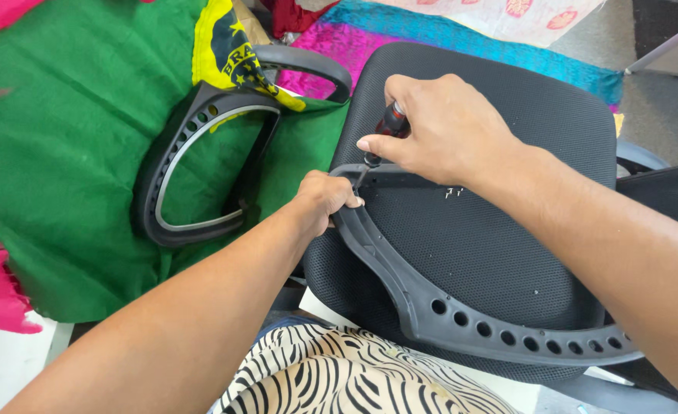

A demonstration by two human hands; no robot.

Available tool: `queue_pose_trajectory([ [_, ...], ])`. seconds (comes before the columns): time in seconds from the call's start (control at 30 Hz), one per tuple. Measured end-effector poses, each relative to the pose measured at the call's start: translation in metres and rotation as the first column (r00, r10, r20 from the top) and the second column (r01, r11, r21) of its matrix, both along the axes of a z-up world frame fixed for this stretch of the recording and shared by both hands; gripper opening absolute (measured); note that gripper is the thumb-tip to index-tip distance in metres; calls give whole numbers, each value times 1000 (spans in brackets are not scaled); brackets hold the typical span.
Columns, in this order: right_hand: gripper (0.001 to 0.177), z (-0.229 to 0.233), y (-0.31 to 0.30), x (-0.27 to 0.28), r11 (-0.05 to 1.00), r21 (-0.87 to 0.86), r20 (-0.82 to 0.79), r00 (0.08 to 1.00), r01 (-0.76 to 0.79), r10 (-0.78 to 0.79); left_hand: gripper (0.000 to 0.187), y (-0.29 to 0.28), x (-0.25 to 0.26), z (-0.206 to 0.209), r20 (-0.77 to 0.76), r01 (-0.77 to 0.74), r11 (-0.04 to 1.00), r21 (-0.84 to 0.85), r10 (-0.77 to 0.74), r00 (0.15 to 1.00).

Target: The person attaches a black plastic chair frame to a black mesh chair seat using a screwdriver and multiple screws. They align the frame, insert screws into the holes, and tighten them one by one to secure the frame to the seat.

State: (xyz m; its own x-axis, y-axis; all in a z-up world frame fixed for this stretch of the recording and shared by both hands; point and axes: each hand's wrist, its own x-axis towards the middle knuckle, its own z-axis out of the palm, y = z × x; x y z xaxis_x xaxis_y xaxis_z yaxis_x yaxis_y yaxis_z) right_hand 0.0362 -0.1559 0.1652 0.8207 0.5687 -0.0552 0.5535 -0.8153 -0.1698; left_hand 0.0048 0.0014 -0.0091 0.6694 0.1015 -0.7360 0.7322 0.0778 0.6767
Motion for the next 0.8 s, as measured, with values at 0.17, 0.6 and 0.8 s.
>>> queue_pose_trajectory([
  [0.17,48,-3,-2,0,962,194,37,982,-190,187,14,-2,-2,4,3,-1,1000,21,1,1000],
  [0.6,37,1,9,0,932,244,4,961,-267,275,13,-4,-3,12,-22,-8,998,61,9,1000],
  [0.8,41,-5,19,-1,989,92,49,992,-118,114,14,-3,-3,12,-11,2,999,54,-2,1000],
])
